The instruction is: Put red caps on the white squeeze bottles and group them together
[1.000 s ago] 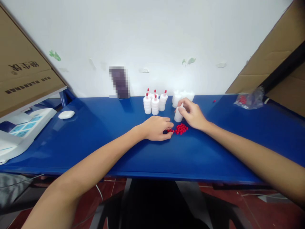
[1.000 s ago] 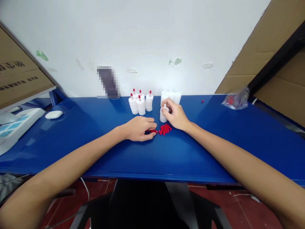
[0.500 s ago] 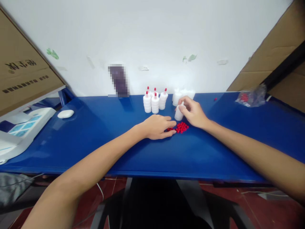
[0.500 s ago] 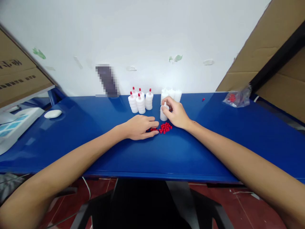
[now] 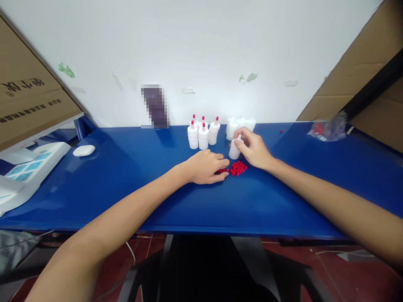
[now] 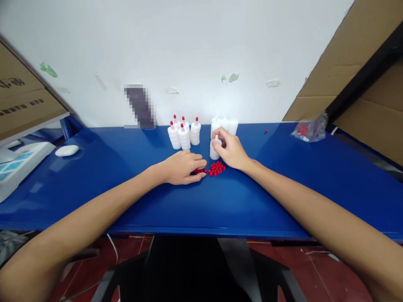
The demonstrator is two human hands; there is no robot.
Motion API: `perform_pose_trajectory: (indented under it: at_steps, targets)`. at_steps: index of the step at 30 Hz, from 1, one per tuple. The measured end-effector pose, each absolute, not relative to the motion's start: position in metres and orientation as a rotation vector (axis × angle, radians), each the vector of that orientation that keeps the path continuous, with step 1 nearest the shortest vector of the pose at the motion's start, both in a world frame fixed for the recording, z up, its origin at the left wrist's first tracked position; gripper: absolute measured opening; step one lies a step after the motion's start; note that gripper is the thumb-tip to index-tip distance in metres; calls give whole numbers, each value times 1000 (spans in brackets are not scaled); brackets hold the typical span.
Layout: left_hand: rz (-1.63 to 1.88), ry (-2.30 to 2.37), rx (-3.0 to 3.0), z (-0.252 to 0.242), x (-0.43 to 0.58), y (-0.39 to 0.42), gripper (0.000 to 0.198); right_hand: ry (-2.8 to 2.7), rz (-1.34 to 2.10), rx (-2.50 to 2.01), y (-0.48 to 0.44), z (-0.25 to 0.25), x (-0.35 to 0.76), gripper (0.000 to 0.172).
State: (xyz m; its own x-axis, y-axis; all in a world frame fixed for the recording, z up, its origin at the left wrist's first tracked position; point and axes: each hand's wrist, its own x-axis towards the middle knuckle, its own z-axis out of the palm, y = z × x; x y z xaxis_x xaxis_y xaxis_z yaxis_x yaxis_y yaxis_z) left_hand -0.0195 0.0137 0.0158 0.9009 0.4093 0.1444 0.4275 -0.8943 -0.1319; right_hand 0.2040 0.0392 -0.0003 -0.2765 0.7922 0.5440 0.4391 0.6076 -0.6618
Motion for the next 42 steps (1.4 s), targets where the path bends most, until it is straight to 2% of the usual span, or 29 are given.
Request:
perform_pose_trajectory:
  at_steps: [15, 24, 28, 37, 42]
  targets:
    - [-178, -637, -2941, 16, -21, 14, 20, -1918, 486, -996, 38, 0, 205, 9]
    - [-426, -800, -3031, 22, -29, 19, 38, -1928, 453, -978, 40, -1, 205, 9]
    - [-554, -787, -3131, 22, -29, 20, 34, -1925, 449, -978, 41, -2, 205, 9]
    - [-456, -866, -3038, 18, -29, 18, 38, -1926, 483, -1009, 38, 0, 205, 12]
    - [-157, -804, -2935, 19, -25, 14, 50, -1923, 488, -1012, 37, 1, 205, 13]
